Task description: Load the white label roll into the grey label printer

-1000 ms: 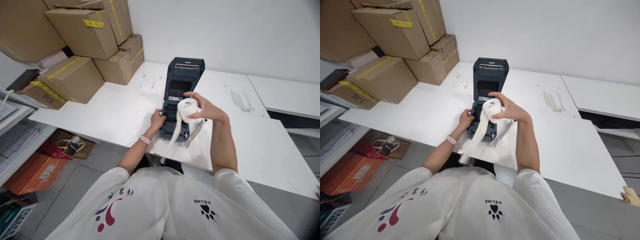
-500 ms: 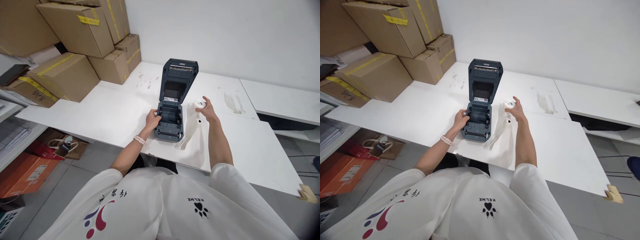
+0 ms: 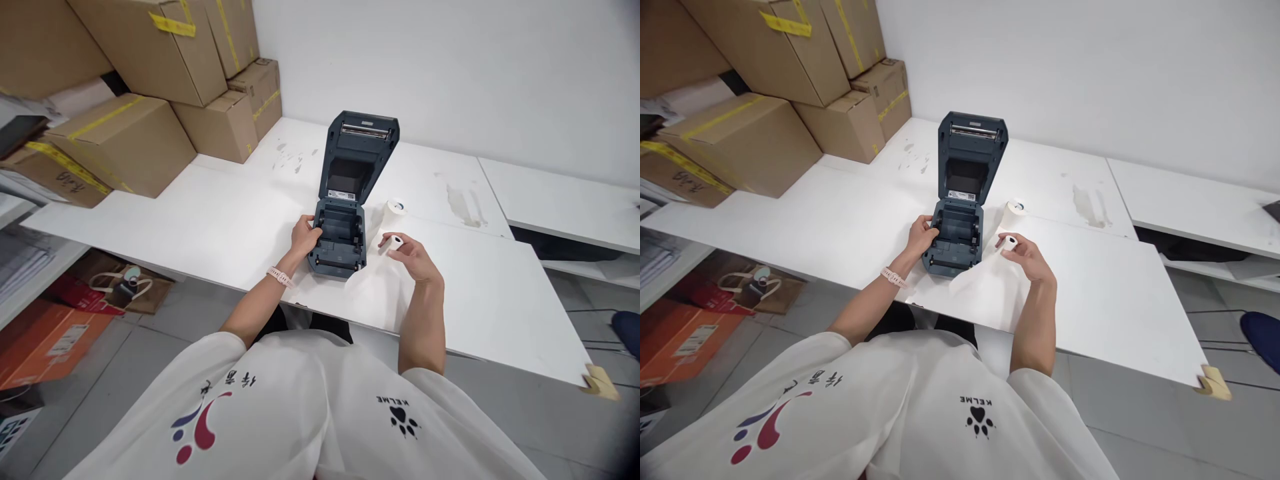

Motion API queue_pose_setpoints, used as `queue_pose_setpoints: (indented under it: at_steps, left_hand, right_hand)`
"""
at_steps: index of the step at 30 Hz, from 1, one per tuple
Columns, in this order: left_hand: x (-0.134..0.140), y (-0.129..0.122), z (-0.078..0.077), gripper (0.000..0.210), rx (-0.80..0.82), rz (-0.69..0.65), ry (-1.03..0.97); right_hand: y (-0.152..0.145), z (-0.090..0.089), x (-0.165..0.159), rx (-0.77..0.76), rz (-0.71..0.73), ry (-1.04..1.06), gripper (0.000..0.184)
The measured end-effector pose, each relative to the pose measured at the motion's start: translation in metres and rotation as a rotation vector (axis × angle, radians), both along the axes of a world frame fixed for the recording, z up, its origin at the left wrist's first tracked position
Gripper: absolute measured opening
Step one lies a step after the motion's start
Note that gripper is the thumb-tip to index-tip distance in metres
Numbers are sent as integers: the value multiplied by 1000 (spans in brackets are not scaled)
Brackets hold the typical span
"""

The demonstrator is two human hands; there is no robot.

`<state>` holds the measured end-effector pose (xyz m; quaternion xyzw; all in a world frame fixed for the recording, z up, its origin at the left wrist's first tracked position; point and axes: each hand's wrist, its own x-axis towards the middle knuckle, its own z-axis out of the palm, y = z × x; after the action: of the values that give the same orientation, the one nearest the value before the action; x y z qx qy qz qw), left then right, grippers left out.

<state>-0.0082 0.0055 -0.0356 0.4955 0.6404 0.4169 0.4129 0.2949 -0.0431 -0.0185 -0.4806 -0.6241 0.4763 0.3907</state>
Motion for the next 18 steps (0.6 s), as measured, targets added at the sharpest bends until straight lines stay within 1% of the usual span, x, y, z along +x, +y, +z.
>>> queue_pose_setpoints:
  at_steps: [2,3,5,6,7,9,11,12,14,16,18]
  left_hand:
    - [0,0,-2,43,-6,-6,-14]
    - [-1,0,-2,43,-3,-6,-16]
    - [-1,-1,-3,41,8,-3,-10]
    - [-1,-1,-2,41,13,-2,-7]
    - [-1,-1,-2,41,14,-2,-4]
    - [-1,-2,-1,43,7,-5,-6]
    - [-2,-2,-1,44,-3,-8,-10]
    - [-2,-2,-2,45,-5,-9,-11]
    - [-2,-2,-3,45,0,-11,-15]
    - [-3,-3,-4,45,1,-9,-37]
    - [-2,-5,-6,48,-1,-13,-94]
  right_hand:
    - [9,32,-21,130,141,-32,54]
    - [16,47,-35,193,201,-104,54]
    - [36,68,-66,309,265,-345,52]
    - [47,73,-82,345,282,-503,50]
    - [58,74,-99,363,290,-672,50]
    - [76,68,-127,357,284,-940,49]
    - [83,56,-145,344,264,-1056,46]
    - [81,50,-148,346,258,-1063,45]
    - [66,40,-148,370,246,-1051,47]
    - [40,32,-140,437,203,-975,45]
    - [8,24,-132,533,141,-837,37]
